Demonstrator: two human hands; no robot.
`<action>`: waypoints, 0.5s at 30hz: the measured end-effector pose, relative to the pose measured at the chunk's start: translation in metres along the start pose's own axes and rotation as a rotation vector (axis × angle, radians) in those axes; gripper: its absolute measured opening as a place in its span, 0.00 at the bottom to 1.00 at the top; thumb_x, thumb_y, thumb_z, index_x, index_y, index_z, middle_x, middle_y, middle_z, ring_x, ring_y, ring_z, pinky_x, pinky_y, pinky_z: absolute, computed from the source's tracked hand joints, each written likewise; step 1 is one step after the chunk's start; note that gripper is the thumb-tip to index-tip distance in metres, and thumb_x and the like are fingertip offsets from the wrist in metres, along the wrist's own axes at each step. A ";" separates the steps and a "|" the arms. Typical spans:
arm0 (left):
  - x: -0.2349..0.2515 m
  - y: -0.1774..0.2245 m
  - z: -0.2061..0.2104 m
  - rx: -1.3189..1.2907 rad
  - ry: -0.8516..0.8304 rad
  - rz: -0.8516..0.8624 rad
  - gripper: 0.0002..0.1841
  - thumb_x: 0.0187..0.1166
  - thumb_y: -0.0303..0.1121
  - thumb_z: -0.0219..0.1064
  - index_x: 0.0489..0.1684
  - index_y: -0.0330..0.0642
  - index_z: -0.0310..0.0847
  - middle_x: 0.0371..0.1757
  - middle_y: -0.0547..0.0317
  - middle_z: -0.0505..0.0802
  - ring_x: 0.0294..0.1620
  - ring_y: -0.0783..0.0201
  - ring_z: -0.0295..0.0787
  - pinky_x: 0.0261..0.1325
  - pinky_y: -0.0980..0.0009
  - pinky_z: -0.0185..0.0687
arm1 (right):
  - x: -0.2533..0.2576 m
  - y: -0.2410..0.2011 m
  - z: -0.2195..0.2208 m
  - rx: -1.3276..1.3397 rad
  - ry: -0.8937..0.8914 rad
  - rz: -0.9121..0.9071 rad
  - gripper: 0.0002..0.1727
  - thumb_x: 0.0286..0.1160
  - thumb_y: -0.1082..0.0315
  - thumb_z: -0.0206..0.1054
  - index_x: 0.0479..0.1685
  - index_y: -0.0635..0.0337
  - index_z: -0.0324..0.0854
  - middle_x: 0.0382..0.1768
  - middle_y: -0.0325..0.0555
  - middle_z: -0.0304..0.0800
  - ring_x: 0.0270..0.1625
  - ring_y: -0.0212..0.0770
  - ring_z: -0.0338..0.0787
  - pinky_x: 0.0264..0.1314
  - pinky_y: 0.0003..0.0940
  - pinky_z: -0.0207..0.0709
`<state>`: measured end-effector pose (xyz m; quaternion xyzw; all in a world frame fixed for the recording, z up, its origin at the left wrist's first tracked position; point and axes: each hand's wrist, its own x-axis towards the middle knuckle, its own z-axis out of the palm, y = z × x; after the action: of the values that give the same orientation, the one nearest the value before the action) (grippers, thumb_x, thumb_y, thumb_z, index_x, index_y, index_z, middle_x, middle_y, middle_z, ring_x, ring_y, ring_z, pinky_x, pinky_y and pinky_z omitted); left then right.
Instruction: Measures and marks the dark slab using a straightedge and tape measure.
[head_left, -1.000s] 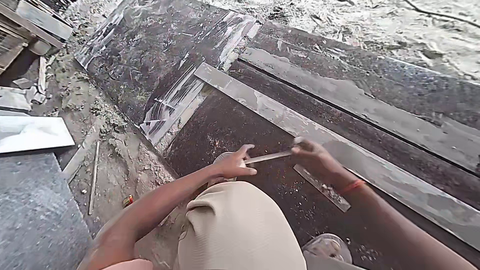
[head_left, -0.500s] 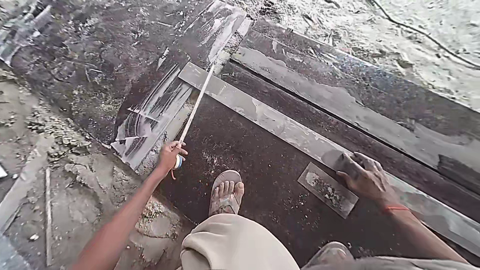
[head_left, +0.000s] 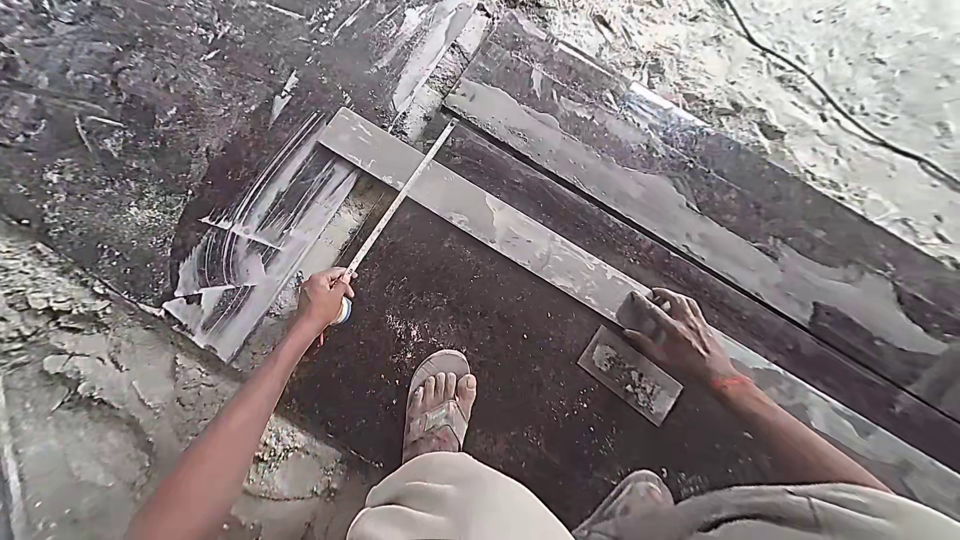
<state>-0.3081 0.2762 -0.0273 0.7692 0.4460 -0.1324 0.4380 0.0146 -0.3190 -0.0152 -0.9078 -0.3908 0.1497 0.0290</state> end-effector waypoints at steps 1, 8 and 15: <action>0.000 0.000 -0.002 0.014 0.006 0.004 0.15 0.91 0.35 0.55 0.59 0.41 0.88 0.35 0.56 0.96 0.35 0.61 0.92 0.52 0.54 0.86 | 0.002 0.001 -0.001 0.007 0.005 -0.004 0.46 0.61 0.29 0.66 0.79 0.49 0.79 0.73 0.69 0.77 0.75 0.70 0.77 0.76 0.65 0.71; -0.010 -0.012 0.008 0.159 0.182 0.136 0.15 0.88 0.36 0.59 0.53 0.39 0.92 0.51 0.44 0.93 0.56 0.49 0.90 0.67 0.45 0.79 | 0.019 -0.004 -0.019 0.039 -0.125 0.021 0.49 0.51 0.33 0.76 0.74 0.57 0.79 0.73 0.67 0.76 0.76 0.69 0.76 0.76 0.63 0.73; -0.011 -0.019 0.023 0.191 0.397 0.160 0.11 0.81 0.38 0.69 0.47 0.43 0.94 0.44 0.48 0.93 0.50 0.51 0.91 0.60 0.46 0.82 | 0.131 -0.096 -0.048 -0.021 -0.436 -0.182 0.59 0.53 0.34 0.81 0.89 0.52 0.63 0.88 0.65 0.58 0.86 0.68 0.66 0.77 0.65 0.72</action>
<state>-0.3248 0.2562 -0.0445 0.8511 0.4465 0.0152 0.2759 0.0463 -0.1559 0.0142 -0.8153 -0.4695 0.3348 -0.0522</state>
